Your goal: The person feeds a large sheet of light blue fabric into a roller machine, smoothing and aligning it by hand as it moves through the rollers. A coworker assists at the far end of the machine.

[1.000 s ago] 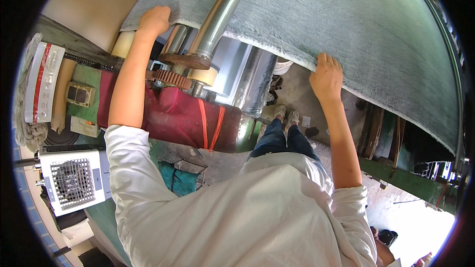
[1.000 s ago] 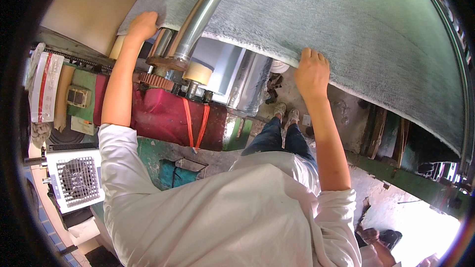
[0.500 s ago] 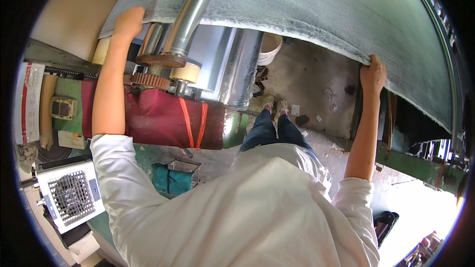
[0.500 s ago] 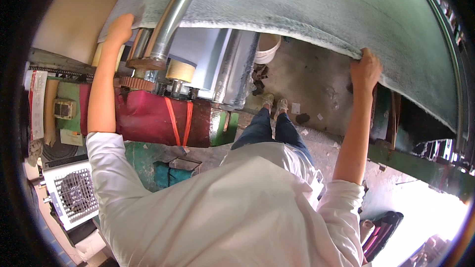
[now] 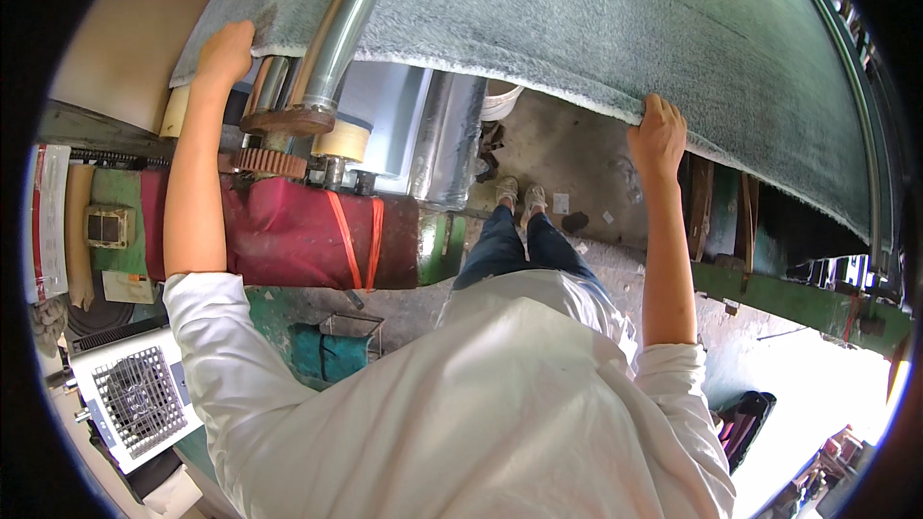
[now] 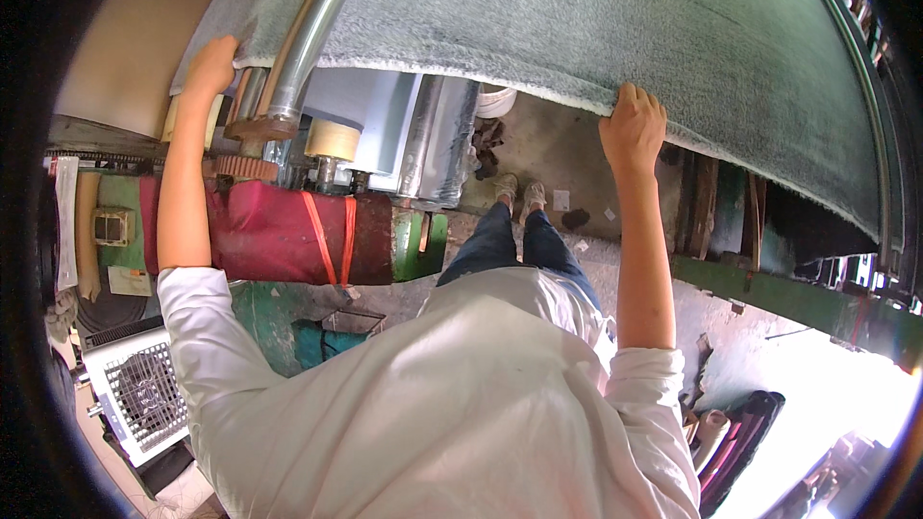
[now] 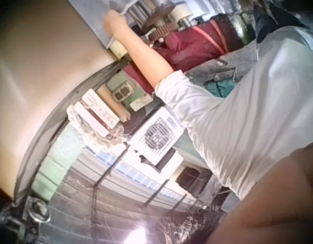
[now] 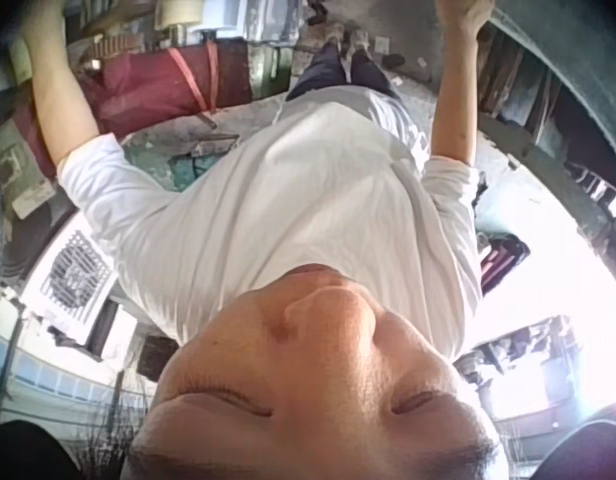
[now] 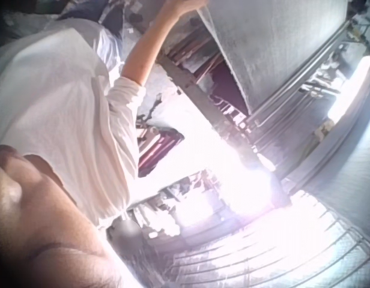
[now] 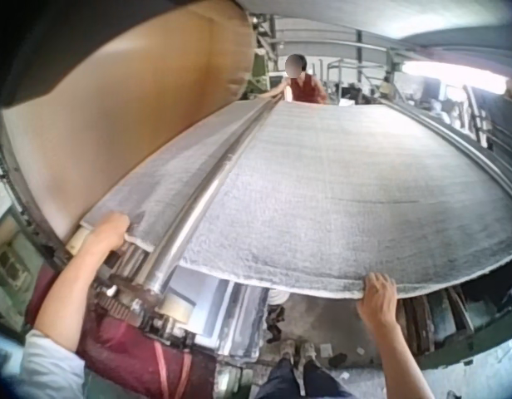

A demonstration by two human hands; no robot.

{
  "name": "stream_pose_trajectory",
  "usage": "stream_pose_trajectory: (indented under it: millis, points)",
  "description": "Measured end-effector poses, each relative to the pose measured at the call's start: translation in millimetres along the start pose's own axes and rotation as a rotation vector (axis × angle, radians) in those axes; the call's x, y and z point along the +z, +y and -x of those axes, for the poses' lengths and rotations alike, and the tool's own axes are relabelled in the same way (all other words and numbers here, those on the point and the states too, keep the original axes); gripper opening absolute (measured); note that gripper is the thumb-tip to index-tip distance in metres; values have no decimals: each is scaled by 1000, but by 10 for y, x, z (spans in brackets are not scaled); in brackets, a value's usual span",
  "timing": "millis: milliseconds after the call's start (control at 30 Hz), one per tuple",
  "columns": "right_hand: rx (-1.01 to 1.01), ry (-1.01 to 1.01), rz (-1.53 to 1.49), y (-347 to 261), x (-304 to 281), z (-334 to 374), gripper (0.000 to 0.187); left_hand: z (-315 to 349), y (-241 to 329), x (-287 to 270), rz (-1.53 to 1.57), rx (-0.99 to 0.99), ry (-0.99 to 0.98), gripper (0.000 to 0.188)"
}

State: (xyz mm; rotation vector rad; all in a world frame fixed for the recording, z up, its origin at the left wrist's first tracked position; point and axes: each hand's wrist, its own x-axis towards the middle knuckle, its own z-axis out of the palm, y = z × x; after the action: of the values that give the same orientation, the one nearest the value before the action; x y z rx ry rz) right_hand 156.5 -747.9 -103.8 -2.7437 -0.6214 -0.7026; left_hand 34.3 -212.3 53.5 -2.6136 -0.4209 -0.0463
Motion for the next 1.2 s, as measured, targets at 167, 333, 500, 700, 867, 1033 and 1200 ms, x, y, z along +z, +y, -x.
stream_pose_trajectory:
  millis: [167,333,500,700,867,1033,1200]
  points:
    - [-18,7,0,-91,0,-67,14,-4,13,-21,-20,-40,-46,15]
    - [-60,8,-50,-260,-17,-119,14,-20,138,-52,67,5,143,19]
    - [-85,12,-101,-428,32,-115,15,-26,59,-38,-34,-19,-3,21]
    - [-120,-36,-128,-649,53,-141,15,-24,4,-39,-58,-63,-68,21]
    - [-140,-27,-142,-797,101,-176,16,-46,104,-15,46,-6,183,18]
    - [-242,-48,-263,-869,-20,-239,22,-64,-11,14,-57,3,36,18]
    - [-290,32,-222,-279,-170,-391,34,-44,-83,65,-35,-36,24,16]
